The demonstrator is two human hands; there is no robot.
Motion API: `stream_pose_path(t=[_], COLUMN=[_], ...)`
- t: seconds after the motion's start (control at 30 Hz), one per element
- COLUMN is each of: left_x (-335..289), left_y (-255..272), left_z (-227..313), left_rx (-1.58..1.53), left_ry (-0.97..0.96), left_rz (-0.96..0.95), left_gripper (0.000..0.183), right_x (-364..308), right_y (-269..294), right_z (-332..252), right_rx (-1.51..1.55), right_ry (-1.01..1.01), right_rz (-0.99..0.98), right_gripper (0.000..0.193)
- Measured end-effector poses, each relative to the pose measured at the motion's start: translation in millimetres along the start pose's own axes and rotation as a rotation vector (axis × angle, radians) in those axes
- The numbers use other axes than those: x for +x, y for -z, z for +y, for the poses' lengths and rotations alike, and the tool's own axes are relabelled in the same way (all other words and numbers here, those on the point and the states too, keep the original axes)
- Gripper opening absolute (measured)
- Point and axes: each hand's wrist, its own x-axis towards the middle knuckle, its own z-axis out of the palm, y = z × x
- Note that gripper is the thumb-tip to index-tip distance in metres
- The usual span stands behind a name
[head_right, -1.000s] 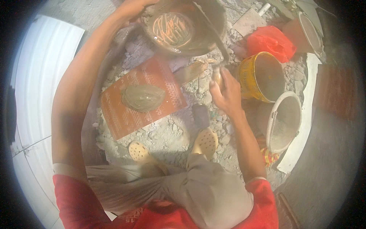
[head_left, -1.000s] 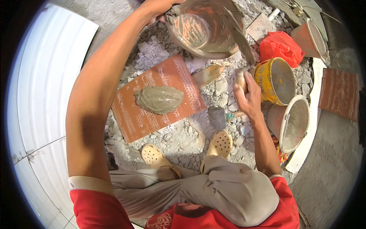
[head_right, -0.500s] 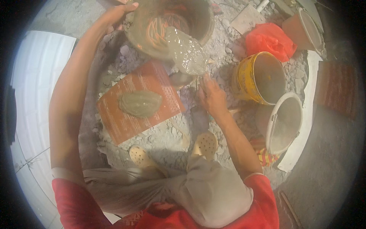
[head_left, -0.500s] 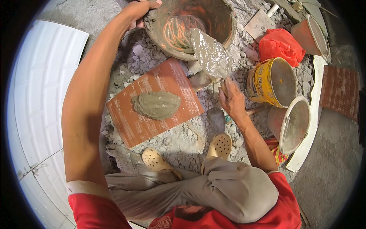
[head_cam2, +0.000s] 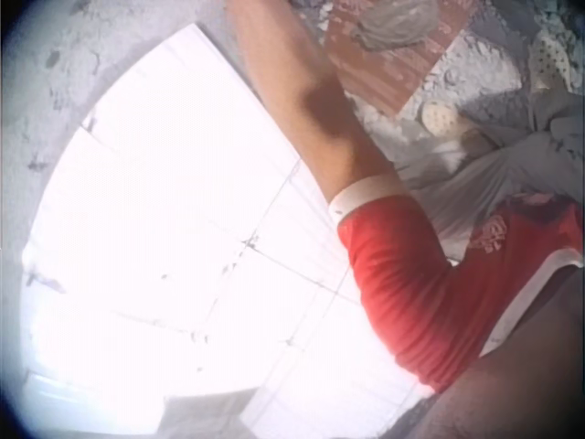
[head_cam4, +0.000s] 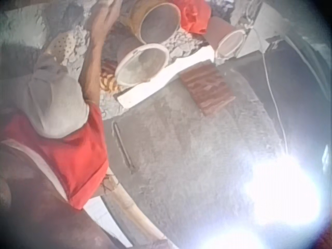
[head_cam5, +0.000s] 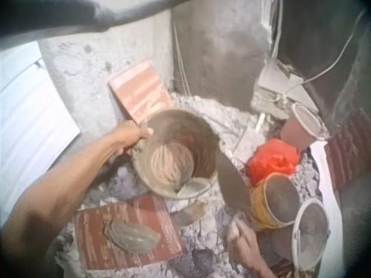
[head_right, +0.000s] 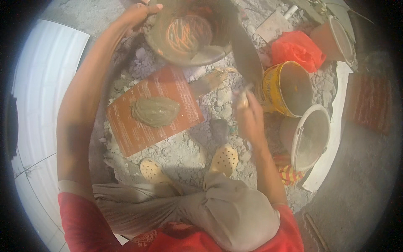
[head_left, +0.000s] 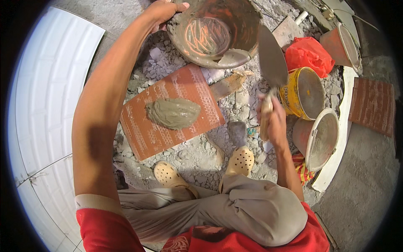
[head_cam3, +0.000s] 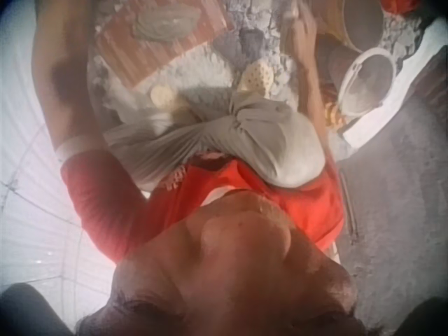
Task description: The person scoops cement from a bucket using a trowel and spreads it onto a rectangular tile. They repeat this process to cover the tile surface with adhesive.
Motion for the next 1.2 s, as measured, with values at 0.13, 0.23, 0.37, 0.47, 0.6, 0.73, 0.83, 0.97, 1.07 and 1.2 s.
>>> stream_pose_path(t=[0.13,0.23,0.37,0.47,0.6,0.73,0.83,0.97,1.07,1.2], left_x=[3,7,12,11,2,-24,-66,-136,-213,-311], left_y=[-1,0,3,2,-13,-30,-8,87,104,160], left_z=[-7,-12,-6,-7,-15,3,37,75,60,18], left_rx=[-0.074,-0.098,-0.028,0.015,-0.204,-0.322,-0.203,-0.034,0.017,0.101], left_ry=[-0.041,-0.027,0.044,0.015,-0.212,-0.308,-0.446,-0.431,-0.451,-0.362], left_rz=[0.023,0.005,0.027,0.063,0.085,0.069,0.148,-0.163,0.243,0.137], left_gripper=[0.039,0.04,0.038,0.036,0.035,0.04,0.04,0.031,0.03,0.036], right_x=[59,55,12,-35,-70,-60,-45,-44,-41,-27], right_y=[-25,-35,-7,12,12,15,30,45,39,19], right_z=[-32,-20,12,32,47,44,31,-5,-38,-75], right_rx=[0.577,0.402,0.186,0.141,0.119,0.211,-0.066,0.268,0.33,0.07], right_ry=[-0.271,-0.293,-0.367,-0.461,-0.475,-0.292,-0.022,-0.148,-0.061,0.039], right_rz=[-0.314,-0.274,-0.267,-0.23,-0.011,0.238,0.348,0.546,0.529,0.447], right_gripper=[0.045,0.053,0.054,0.053,0.05,0.036,0.032,0.04,0.042,0.043])
